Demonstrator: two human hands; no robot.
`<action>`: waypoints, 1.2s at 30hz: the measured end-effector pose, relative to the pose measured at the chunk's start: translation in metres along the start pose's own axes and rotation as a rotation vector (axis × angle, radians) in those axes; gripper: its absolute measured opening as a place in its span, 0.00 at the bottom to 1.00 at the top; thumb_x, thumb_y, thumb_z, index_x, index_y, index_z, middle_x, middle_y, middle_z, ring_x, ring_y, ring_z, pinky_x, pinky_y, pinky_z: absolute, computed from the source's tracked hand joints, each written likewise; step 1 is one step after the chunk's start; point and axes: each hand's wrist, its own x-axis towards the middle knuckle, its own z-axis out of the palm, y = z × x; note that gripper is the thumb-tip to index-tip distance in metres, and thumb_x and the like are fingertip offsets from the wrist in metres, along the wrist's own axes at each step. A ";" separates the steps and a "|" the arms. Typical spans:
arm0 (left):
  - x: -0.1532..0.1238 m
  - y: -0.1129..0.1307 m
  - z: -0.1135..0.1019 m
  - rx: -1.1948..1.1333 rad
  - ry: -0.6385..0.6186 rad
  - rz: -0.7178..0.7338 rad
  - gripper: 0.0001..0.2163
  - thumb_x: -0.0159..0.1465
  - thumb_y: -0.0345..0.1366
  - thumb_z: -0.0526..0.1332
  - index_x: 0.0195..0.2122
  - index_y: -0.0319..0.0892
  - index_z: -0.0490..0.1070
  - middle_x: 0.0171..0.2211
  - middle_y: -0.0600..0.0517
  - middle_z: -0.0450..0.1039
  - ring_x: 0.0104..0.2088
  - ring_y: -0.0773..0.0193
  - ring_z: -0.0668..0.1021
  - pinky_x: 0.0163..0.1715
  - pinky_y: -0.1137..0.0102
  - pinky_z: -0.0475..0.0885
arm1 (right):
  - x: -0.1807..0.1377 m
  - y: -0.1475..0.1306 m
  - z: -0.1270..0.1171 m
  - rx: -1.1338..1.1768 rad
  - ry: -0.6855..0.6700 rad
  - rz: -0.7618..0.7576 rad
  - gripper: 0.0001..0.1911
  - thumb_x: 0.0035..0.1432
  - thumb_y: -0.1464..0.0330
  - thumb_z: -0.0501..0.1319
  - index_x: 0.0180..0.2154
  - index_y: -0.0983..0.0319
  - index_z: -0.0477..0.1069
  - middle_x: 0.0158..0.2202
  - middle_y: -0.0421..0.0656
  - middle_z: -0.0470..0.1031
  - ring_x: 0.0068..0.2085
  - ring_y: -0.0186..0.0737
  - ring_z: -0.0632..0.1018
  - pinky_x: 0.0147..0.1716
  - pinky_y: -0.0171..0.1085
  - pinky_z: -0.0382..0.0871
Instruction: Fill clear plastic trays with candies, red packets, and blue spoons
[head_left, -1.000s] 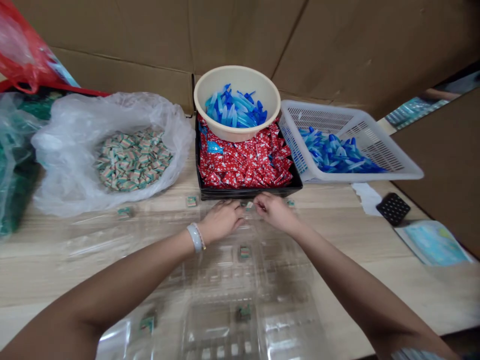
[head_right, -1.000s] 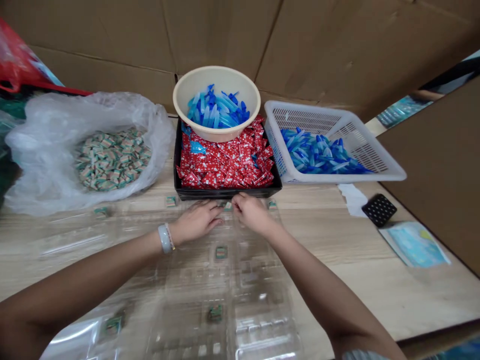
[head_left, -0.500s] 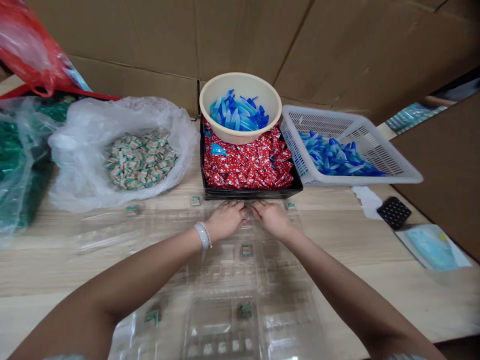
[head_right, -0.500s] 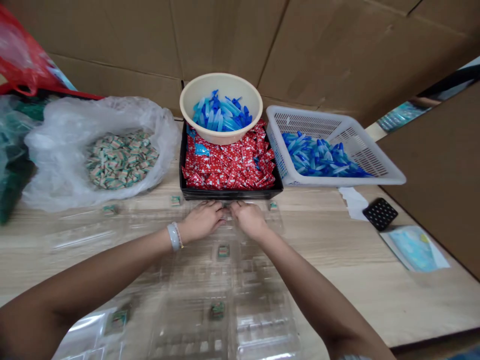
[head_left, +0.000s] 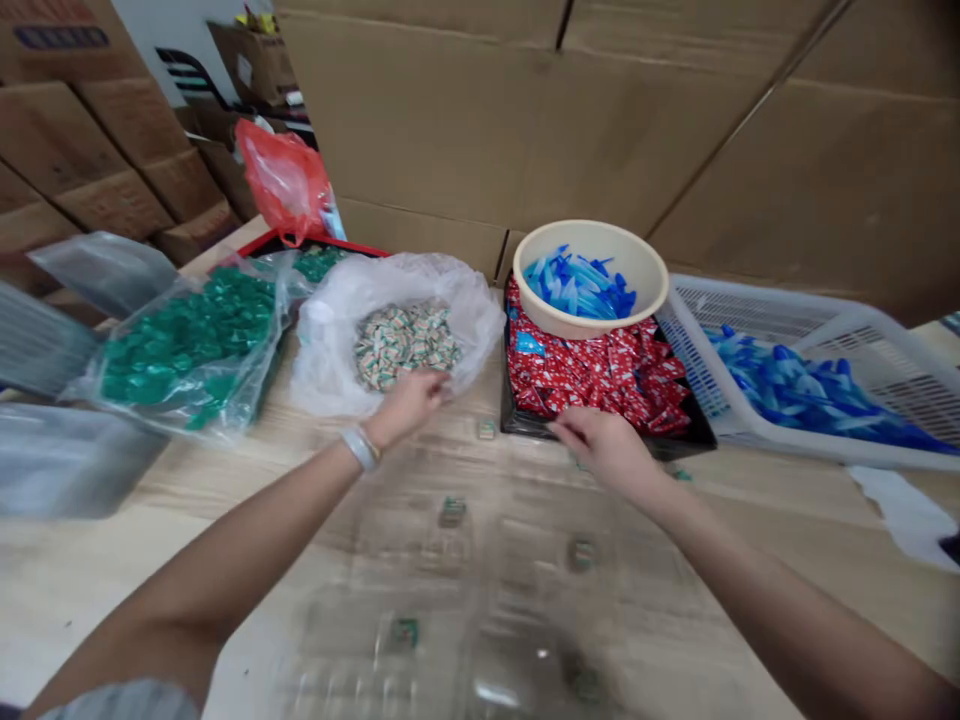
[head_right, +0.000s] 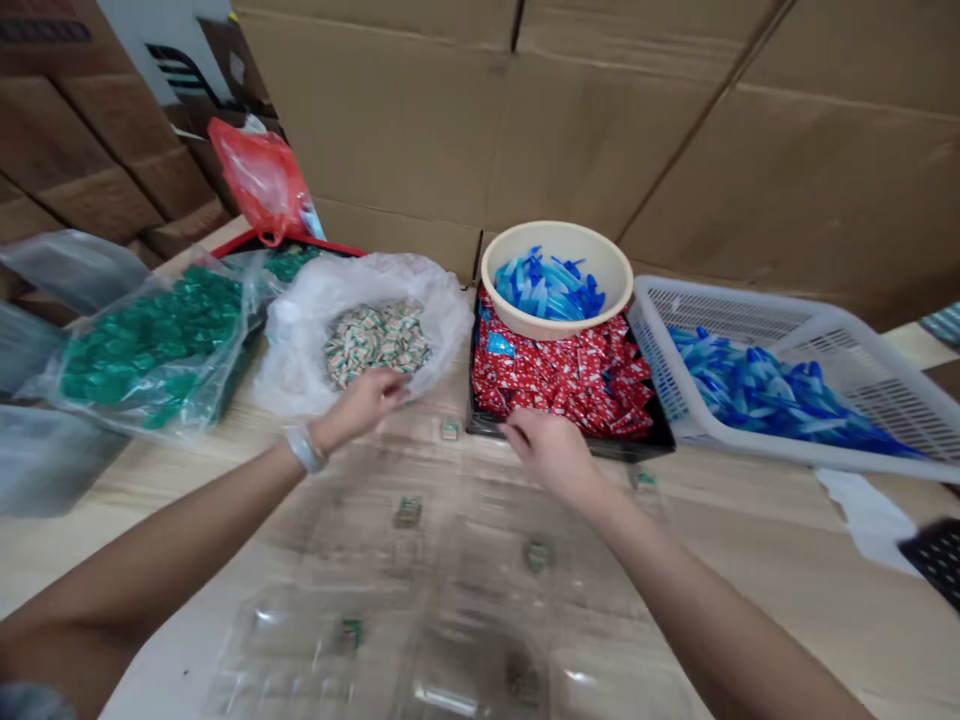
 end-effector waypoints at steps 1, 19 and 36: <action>0.009 -0.024 -0.007 0.048 0.038 -0.113 0.13 0.60 0.34 0.50 0.41 0.38 0.69 0.37 0.47 0.72 0.39 0.62 0.72 0.41 0.70 0.65 | 0.024 -0.017 -0.001 0.032 -0.008 -0.054 0.15 0.57 0.64 0.50 0.27 0.62 0.71 0.25 0.43 0.73 0.28 0.36 0.73 0.29 0.32 0.62; 0.064 -0.089 0.022 0.226 0.074 -0.228 0.11 0.57 0.36 0.53 0.37 0.39 0.69 0.35 0.44 0.70 0.39 0.58 0.71 0.37 0.68 0.65 | 0.201 -0.078 0.110 0.042 -0.088 0.194 0.10 0.51 0.69 0.54 0.32 0.63 0.72 0.33 0.46 0.75 0.35 0.38 0.73 0.33 0.32 0.63; 0.043 -0.089 0.016 -0.238 0.002 -0.101 0.13 0.57 0.34 0.53 0.39 0.37 0.71 0.32 0.49 0.74 0.30 0.65 0.74 0.32 0.73 0.67 | 0.174 -0.082 0.097 0.087 0.039 0.229 0.14 0.55 0.71 0.49 0.40 0.62 0.70 0.40 0.48 0.69 0.38 0.39 0.71 0.37 0.34 0.63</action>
